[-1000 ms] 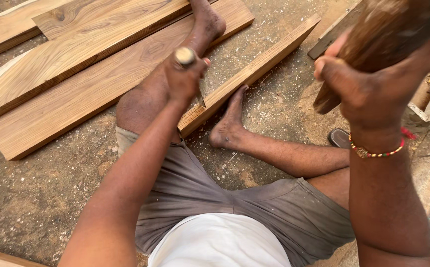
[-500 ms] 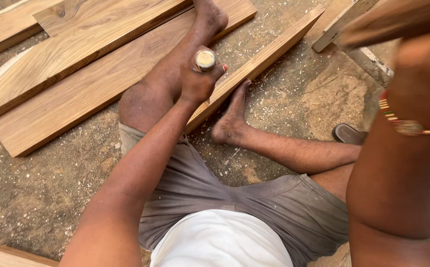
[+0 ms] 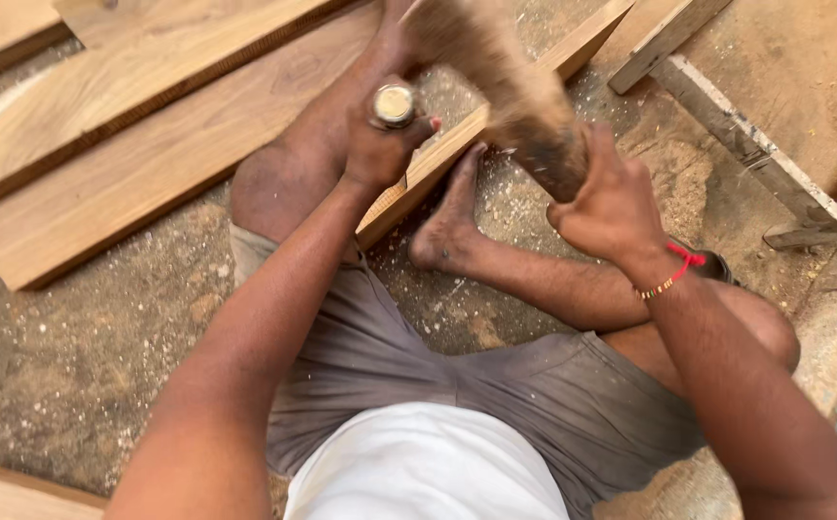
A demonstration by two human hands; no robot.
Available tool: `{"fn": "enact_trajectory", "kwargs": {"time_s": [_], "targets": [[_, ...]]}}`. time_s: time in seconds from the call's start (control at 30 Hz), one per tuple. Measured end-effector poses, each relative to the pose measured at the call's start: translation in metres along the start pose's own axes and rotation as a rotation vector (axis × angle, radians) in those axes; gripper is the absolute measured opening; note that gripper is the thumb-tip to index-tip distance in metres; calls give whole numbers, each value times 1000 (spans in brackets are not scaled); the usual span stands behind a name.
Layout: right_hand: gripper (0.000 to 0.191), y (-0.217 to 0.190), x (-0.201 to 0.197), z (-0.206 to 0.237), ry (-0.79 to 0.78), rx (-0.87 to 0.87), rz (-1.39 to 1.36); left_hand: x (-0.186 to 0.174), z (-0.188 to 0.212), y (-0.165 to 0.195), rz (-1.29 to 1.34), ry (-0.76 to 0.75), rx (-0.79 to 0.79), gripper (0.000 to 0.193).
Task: The person sits on the floor and uses a wooden mallet to strike a chisel, carving a groove into a wood plank.
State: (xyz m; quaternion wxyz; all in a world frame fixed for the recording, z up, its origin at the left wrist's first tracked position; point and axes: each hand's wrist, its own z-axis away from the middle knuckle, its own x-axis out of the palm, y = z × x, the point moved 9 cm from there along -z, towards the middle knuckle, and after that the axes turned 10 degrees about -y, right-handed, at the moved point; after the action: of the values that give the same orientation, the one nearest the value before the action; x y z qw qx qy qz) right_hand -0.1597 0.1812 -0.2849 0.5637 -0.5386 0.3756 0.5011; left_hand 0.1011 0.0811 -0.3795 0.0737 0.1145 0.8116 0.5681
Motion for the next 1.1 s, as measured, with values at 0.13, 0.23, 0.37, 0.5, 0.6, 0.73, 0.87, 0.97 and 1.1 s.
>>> {"fn": "enact_trajectory", "kwargs": {"time_s": [0.13,0.23,0.37,0.5,0.6,0.73,0.87,0.97,1.1], "targets": [[66,-4,-37,12,239,-135,-255,28,2,19,-208,34,83,24],[58,-28,-79,24,379,-307,-354,64,-3,34,-322,-194,150,14],[54,-37,-111,34,403,-450,-544,37,-24,28,-177,-151,-29,18],[59,-30,-118,33,427,-518,-679,1,-22,19,-118,164,-117,20],[49,-38,-128,35,444,-631,-747,27,-12,41,-276,61,178,20],[49,-65,-165,49,548,-694,-627,35,-12,35,-309,-30,161,24],[49,-94,-182,55,704,-583,-222,30,-16,34,-300,-49,185,24],[49,-95,-112,8,246,-288,144,30,-13,28,-288,-48,177,24],[50,-30,-29,-9,-128,26,100,20,-13,21,-217,-15,164,23]]}}
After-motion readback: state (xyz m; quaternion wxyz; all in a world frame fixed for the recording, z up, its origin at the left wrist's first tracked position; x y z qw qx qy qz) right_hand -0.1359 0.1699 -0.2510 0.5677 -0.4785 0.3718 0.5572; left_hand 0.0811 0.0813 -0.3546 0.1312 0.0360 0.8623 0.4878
